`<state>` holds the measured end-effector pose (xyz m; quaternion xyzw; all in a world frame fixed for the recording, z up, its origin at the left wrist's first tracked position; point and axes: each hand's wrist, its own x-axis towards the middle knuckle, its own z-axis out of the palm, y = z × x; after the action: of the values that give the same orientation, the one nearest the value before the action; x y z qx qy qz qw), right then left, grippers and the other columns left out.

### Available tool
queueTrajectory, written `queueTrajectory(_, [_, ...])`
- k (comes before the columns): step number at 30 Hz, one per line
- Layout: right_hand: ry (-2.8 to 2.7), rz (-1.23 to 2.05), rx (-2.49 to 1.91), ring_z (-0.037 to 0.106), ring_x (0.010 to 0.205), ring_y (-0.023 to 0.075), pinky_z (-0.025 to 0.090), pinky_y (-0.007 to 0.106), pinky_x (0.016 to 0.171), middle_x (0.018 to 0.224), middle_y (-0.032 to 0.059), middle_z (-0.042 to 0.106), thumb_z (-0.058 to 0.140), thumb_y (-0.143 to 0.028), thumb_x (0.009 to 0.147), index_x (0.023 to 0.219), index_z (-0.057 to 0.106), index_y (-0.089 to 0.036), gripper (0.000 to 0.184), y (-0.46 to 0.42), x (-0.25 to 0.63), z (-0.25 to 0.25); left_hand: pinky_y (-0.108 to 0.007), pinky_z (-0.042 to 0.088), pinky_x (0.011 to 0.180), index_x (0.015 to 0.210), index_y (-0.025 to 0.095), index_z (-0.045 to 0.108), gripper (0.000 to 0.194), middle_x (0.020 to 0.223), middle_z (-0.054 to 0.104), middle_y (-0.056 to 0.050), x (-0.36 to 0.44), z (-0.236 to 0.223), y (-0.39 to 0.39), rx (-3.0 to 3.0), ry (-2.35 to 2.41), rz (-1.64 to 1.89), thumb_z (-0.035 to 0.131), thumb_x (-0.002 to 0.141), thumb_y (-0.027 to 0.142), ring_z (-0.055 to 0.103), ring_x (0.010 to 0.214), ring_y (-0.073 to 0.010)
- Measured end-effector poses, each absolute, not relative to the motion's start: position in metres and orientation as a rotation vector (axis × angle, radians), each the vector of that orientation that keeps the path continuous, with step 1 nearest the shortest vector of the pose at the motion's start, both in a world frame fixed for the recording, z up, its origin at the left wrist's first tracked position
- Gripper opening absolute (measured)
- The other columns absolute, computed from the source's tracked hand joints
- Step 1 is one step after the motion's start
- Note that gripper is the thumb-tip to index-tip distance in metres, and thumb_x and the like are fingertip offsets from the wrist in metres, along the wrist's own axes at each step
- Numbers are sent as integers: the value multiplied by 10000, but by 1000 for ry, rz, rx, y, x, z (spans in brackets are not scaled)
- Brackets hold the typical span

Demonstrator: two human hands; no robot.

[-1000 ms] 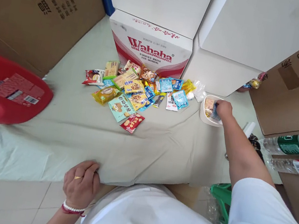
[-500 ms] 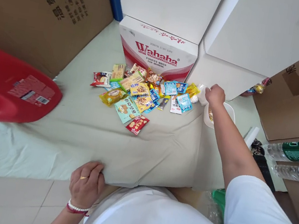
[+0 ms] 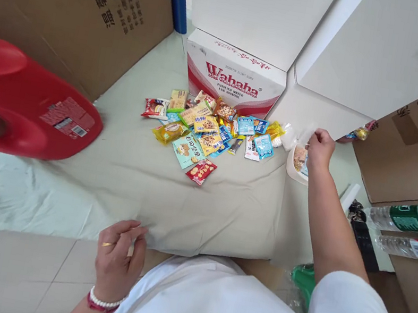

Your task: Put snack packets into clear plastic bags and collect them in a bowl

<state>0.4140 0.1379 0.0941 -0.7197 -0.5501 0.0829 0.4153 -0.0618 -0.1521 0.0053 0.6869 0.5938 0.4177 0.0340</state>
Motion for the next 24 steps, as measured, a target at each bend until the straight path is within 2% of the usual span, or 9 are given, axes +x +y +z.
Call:
queueTrajectory(2, [-1181,474,-1555,655,800,172,511,282,667,956,51,688,528,-390,846,1080,636,-204,318,92,387,90,-379,517,848,940,218,667,136,986,657,-70,-48,21,-150,1997,1718,1275,569,909,128,633,938,-217])
queueTrajectory(5, [-1004,859,-1362,677,804,208,542,333,695,906,41,707,687,-466,734,963,662,-241,322,18,334,68,-288,516,714,1004,219,683,169,913,661,-39,-12,42,-135,1717,1486,1186,522,966,183,636,813,-158])
queueTrajectory(8, [-917,1054,-1370,651,711,189,541,332,689,797,10,701,767,-437,677,869,672,-236,293,-43,286,44,-268,505,694,1012,209,690,162,883,658,-37,35,56,-112,1611,1309,1120,552,967,283,614,761,-141])
queueTrajectory(11, [-999,1111,-1403,594,651,149,496,275,648,743,-24,676,736,-381,740,853,687,-232,193,-79,261,34,-264,481,659,1081,198,676,284,955,660,-53,78,56,-93,1599,1209,1025,718,842,345,614,837,-168])
queueTrajectory(12, [-1045,1117,-1409,583,649,144,482,263,640,745,-28,673,715,-373,767,866,694,-233,173,-85,258,34,-266,469,661,1023,198,691,250,925,658,-47,89,53,-88,1598,1198,994,730,820,338,605,832,-171])
queueTrajectory(14, [-1108,1093,-1435,577,659,145,469,257,638,757,-26,674,680,-371,801,891,699,-234,165,-91,262,37,-265,443,657,866,195,701,126,809,633,-22,100,46,-80,1535,1171,948,684,840,317,575,760,-155])
queueTrajectory(16, [-1101,1055,-1469,577,669,149,461,255,640,764,-22,677,666,-368,812,877,691,-234,152,-93,275,39,-262,430,654,779,187,685,170,745,613,-3,100,38,-75,1399,1152,934,660,853,339,539,690,-132])
queueTrajectory(21, [-915,1093,-1397,601,720,147,474,262,712,804,-25,687,723,-339,776,882,682,-228,159,-96,311,27,-250,413,651,760,172,637,313,694,597,26,80,26,-71,1068,1190,956,745,771,465,492,650,-107])
queueTrajectory(24, [-887,1084,-1371,615,736,158,497,281,731,823,-21,689,734,-352,772,913,667,-228,199,-99,317,20,-245,401,631,767,176,610,348,676,567,32,75,30,-76,1025,1169,945,719,799,505,479,635,-101])
